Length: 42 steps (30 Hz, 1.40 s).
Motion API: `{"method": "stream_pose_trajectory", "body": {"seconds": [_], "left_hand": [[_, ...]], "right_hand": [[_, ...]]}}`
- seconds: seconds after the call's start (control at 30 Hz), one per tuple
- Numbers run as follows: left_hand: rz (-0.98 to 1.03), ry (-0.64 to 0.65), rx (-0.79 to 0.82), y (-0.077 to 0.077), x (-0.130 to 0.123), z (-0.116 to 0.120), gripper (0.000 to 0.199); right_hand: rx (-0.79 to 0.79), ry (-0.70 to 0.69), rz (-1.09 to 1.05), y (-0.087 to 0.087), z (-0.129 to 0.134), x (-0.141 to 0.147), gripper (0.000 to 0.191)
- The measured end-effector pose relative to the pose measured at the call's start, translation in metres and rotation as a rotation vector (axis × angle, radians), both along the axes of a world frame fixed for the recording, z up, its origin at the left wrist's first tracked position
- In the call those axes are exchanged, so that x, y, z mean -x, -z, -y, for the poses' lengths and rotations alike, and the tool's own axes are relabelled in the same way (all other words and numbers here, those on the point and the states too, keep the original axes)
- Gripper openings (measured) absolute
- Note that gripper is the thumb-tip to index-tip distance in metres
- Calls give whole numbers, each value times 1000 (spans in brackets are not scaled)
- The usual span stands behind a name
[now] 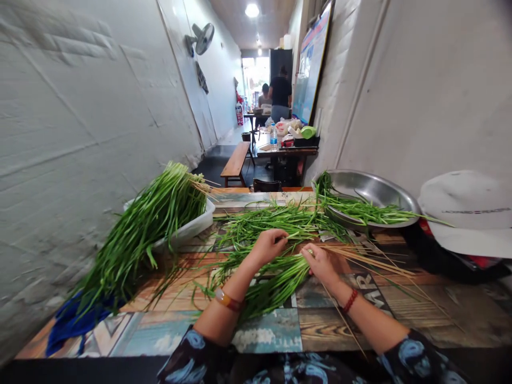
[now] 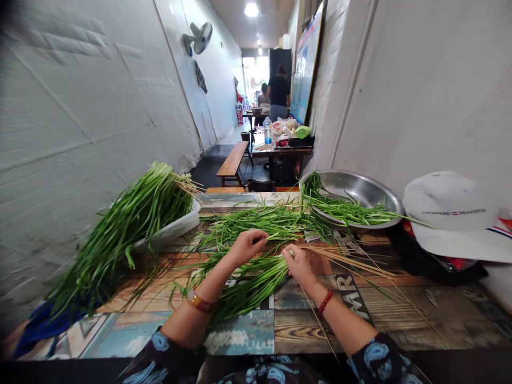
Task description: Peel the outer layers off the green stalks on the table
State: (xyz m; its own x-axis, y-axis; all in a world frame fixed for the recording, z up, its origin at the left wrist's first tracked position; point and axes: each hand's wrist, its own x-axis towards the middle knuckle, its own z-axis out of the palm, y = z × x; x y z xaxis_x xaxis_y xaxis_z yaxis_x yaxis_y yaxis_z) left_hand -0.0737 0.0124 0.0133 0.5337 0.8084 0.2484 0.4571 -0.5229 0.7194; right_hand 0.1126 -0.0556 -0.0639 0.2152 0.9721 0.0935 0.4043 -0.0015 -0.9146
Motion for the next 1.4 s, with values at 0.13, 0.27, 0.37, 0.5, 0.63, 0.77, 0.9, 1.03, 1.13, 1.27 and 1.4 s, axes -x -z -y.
{"method": "stream_pose_trajectory", "body": {"seconds": [0.13, 0.27, 0.37, 0.5, 0.63, 0.77, 0.9, 1.03, 1.13, 1.27, 1.4], "left_hand": [[49, -25, 47, -1, 2, 2, 24], [63, -10, 69, -3, -11, 4, 23], [86, 1, 92, -6, -19, 4, 20], [135, -37, 163, -5, -21, 1, 18], [205, -56, 369, -2, -24, 5, 21], [335, -77, 628, 2, -35, 12, 27], [324, -95, 776, 7, -41, 13, 35], [253, -108, 733, 11, -38, 15, 31], [189, -79, 585, 11, -37, 16, 25], [158, -40, 474, 8, -37, 16, 22], [168, -28, 447, 6, -39, 17, 20]], "right_hand": [[-5, -51, -55, 1, -2, 2, 39], [-14, -77, -80, 2, -1, 1, 39], [-25, -81, -88, 3, -2, 2, 37], [-74, -70, -83, -1, -5, 1, 35], [-313, -84, 91, -20, 5, -7, 28], [-445, -192, 153, -42, 17, -16, 17], [-447, -223, 133, -47, 16, -20, 10], [-404, -198, 129, -42, 15, -20, 12], [-349, -185, 113, -38, 14, -19, 16], [-299, -187, 67, -37, 12, -20, 17], [-284, -197, 53, -37, 14, -21, 18]]}}
